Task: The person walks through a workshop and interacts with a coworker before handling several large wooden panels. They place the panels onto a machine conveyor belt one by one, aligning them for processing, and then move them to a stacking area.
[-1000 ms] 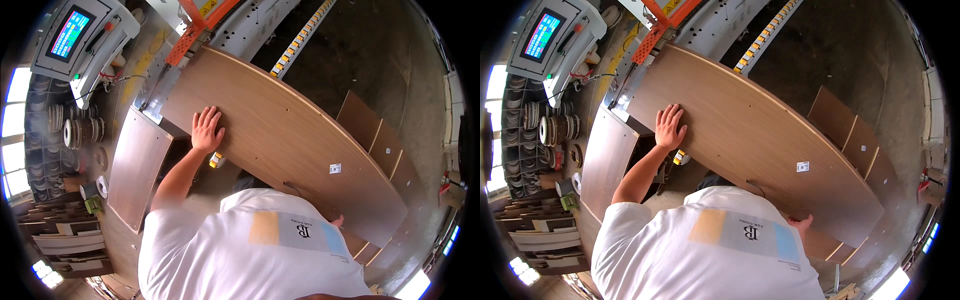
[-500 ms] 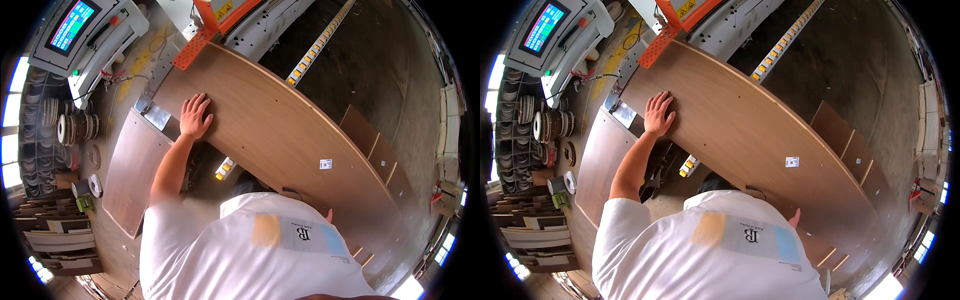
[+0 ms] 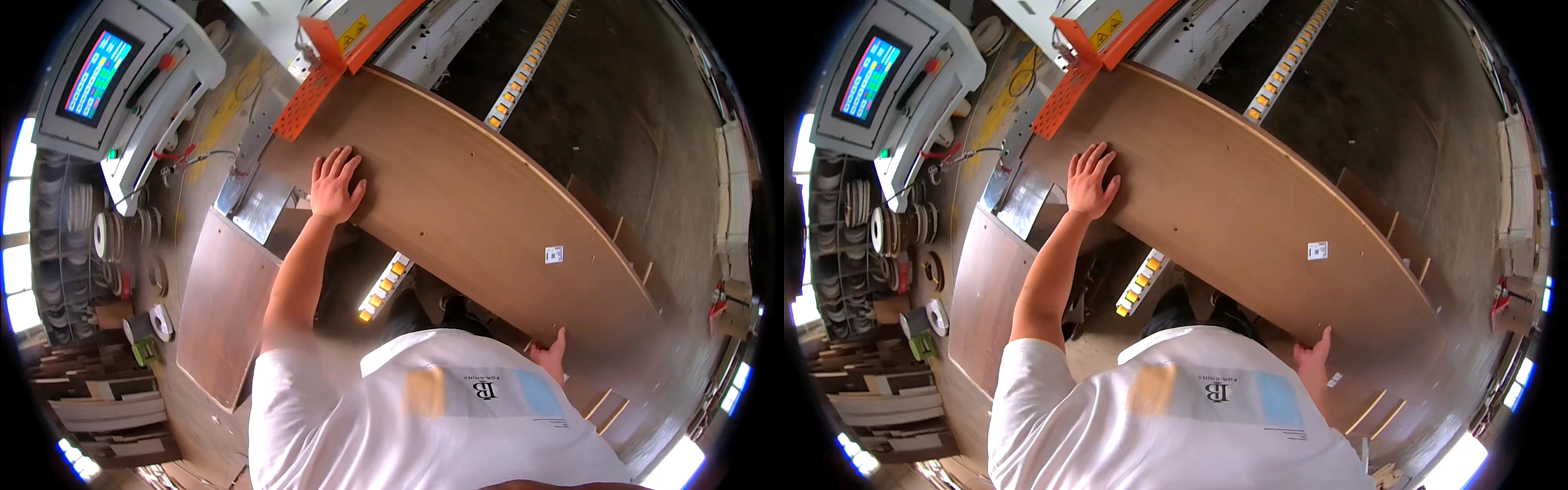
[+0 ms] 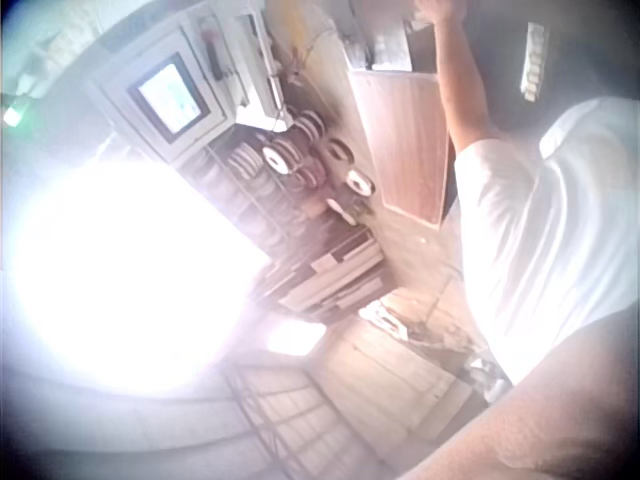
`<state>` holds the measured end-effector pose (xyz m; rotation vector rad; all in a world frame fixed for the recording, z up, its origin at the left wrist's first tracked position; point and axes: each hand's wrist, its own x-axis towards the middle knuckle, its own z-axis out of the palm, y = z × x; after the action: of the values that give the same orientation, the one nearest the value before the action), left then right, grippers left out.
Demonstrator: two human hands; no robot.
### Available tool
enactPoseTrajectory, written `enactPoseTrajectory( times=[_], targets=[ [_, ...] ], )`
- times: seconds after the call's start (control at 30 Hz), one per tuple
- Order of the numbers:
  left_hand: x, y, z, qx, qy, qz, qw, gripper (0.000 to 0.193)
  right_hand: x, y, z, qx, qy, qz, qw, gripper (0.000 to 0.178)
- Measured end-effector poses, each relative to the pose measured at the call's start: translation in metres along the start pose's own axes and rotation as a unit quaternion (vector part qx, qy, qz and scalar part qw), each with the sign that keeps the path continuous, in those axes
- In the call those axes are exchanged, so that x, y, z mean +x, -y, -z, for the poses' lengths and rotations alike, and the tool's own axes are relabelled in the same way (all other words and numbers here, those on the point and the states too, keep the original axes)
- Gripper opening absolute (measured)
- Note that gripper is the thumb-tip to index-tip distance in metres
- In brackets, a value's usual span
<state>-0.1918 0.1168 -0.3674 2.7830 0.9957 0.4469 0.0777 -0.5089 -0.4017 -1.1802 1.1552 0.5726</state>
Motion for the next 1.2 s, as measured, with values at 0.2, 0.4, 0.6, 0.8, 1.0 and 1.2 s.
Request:
enactPoseTrajectory(
  times=[0.2,0.4,0.6,0.8,1.0,1.2],
  targets=[
    [0.057,-0.015,-0.022,-0.001,-0.032,-0.044,0.999,0.048,0.024,0.017,-0.027,0.039,0.093,0.056,0.993,0.054],
    [0.101,-0.012,-0.061,0.039,-0.091,-0.104,0.99,0.038,0.025,0.025,-0.056,-0.066,0.061,0.161,0.983,0.055],
    [0.107,-0.053,-0.094,0.07,-0.043,-0.055,0.995,0.036,0.018,-0.027,-0.02,-0.425,0.105,0.339,0.832,0.041],
    [0.005,-0.221,-0.114,-0.371,0.068,-0.193,0.906,0.023,0.04,-0.097,0.092,-0.547,0.085,0.289,0.781,0.043],
    [-0.105,-0.376,-0.21,-0.315,0.575,-0.049,0.753,0.03,0.12,-0.207,0.224,-0.393,0.0,0.15,0.907,0.043],
    [-0.203,-0.505,-0.328,-0.324,0.713,0.001,0.621,0.034,0.088,-0.211,0.269,-0.208,-0.022,0.022,0.978,0.039]
  ],
)
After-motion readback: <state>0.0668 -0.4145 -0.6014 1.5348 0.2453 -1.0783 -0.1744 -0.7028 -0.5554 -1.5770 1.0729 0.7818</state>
